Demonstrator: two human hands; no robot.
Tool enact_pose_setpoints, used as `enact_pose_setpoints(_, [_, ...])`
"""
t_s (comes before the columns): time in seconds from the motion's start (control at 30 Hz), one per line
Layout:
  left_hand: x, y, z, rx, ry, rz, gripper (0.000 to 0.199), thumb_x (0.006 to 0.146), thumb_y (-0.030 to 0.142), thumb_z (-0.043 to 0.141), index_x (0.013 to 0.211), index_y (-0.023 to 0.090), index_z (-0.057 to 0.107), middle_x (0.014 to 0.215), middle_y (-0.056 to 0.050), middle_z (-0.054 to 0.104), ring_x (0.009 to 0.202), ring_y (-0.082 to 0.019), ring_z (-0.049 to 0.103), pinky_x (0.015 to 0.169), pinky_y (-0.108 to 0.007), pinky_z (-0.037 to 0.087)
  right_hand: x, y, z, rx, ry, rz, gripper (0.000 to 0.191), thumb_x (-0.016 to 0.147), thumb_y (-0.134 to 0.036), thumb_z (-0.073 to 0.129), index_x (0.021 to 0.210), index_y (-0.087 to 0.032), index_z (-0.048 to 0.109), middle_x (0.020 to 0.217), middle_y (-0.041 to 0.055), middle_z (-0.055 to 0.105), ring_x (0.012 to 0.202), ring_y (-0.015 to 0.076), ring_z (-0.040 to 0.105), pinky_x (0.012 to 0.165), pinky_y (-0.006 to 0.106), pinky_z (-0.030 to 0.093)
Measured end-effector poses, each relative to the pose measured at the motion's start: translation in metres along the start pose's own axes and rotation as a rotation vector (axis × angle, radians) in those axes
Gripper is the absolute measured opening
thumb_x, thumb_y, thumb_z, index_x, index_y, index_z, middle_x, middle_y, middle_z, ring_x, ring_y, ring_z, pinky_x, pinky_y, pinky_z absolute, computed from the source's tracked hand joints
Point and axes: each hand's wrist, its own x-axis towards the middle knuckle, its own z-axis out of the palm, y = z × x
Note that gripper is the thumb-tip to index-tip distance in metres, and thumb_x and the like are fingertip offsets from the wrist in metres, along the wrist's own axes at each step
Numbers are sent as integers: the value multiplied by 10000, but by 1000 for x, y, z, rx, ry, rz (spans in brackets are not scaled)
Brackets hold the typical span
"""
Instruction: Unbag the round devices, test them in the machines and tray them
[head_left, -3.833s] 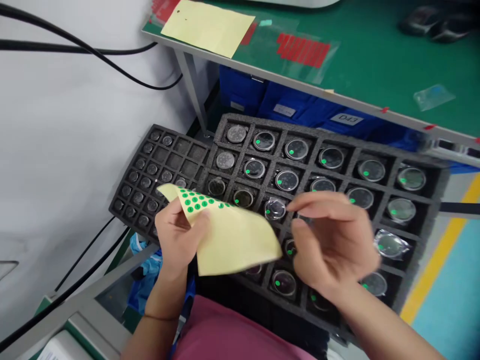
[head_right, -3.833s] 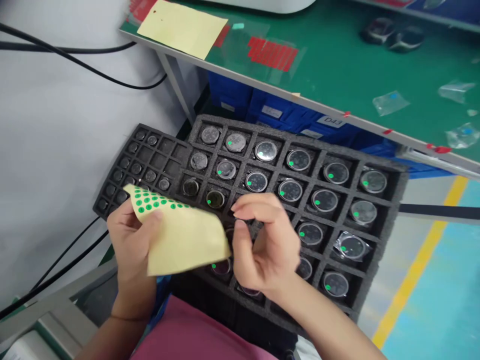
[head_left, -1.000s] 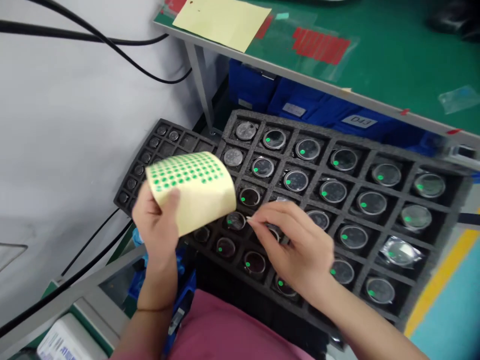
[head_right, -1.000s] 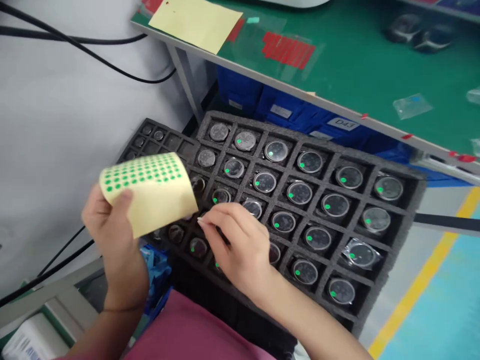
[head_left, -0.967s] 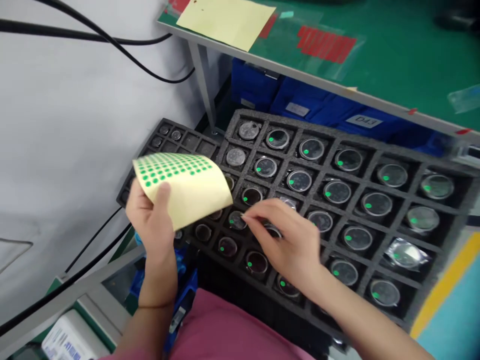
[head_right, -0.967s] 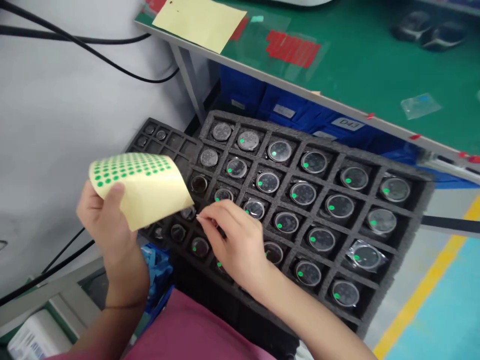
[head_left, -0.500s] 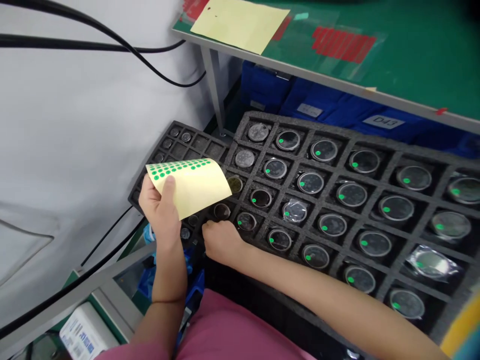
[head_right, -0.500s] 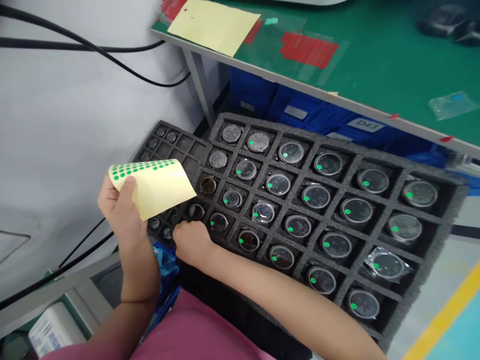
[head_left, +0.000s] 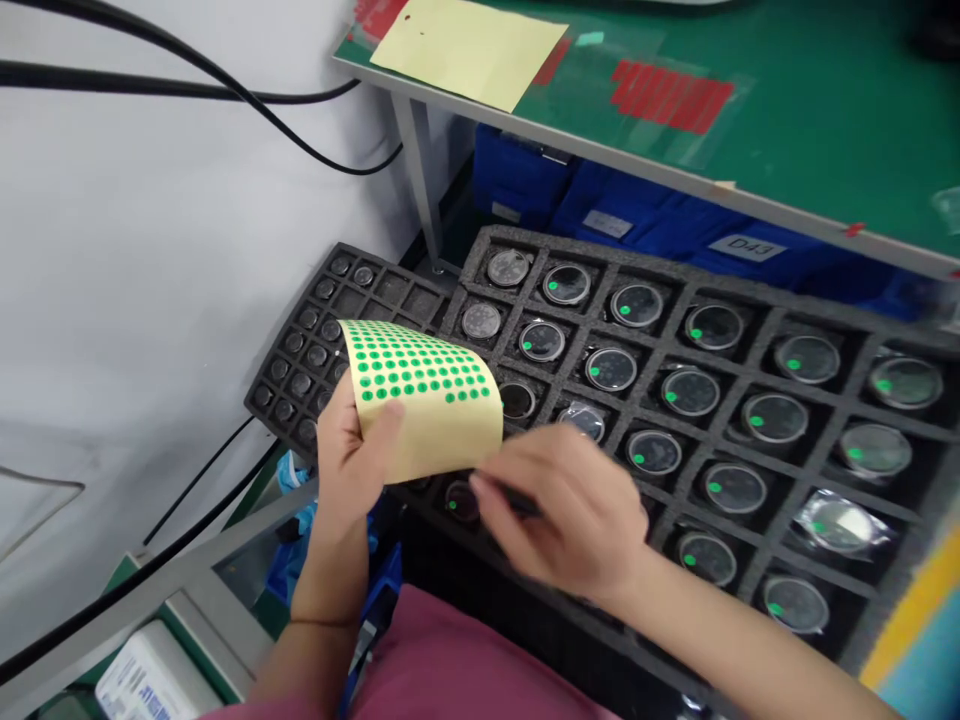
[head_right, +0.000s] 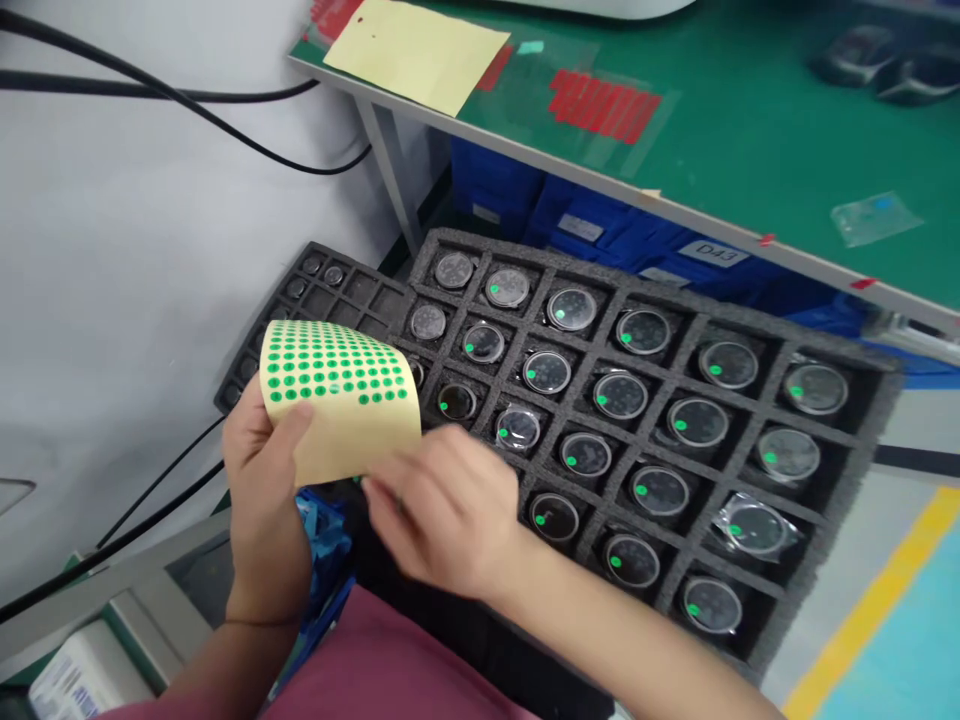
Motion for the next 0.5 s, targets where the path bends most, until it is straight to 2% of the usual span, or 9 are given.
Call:
enact_pose_setpoints(0.03, [-4,3,3,-7,-15,-9,280,824,313,683,1089,222,684,946,-53,741,933,-254,705,842,-367,576,5,5,-6,-16,40,46,60,877,-120,611,906,-161,643,787,63,706,701,162,636,631,288,536])
enact_pose_setpoints(0.13, [-13,14,13,-29,-8,-15,282,813,289,682,1087,221,692,961,-57,743,984,-278,698,877,-397,571,15,15,-11,-35,6,112,111,882,-100,628,971,-150,672,910,100,724,818,193,657,705,334,559])
enact_pose_setpoints(0.33, [-19,30,26,-9,-58,-10,248,805,262,688,1049,230,709,934,-47,748,1008,-288,692,898,-403,564,13,19,-13,-24,-7,122,84,873,-99,659,898,-171,692,874,68,758,789,186,681,695,327,553])
enact_pose_setpoints(0.5, [-24,30,27,-5,-91,-25,266,834,241,662,1099,231,688,913,-38,751,943,-267,709,853,-376,575,10,19,-16,-62,-16,81,92,851,-82,685,867,-171,672,829,47,767,744,179,691,699,327,539])
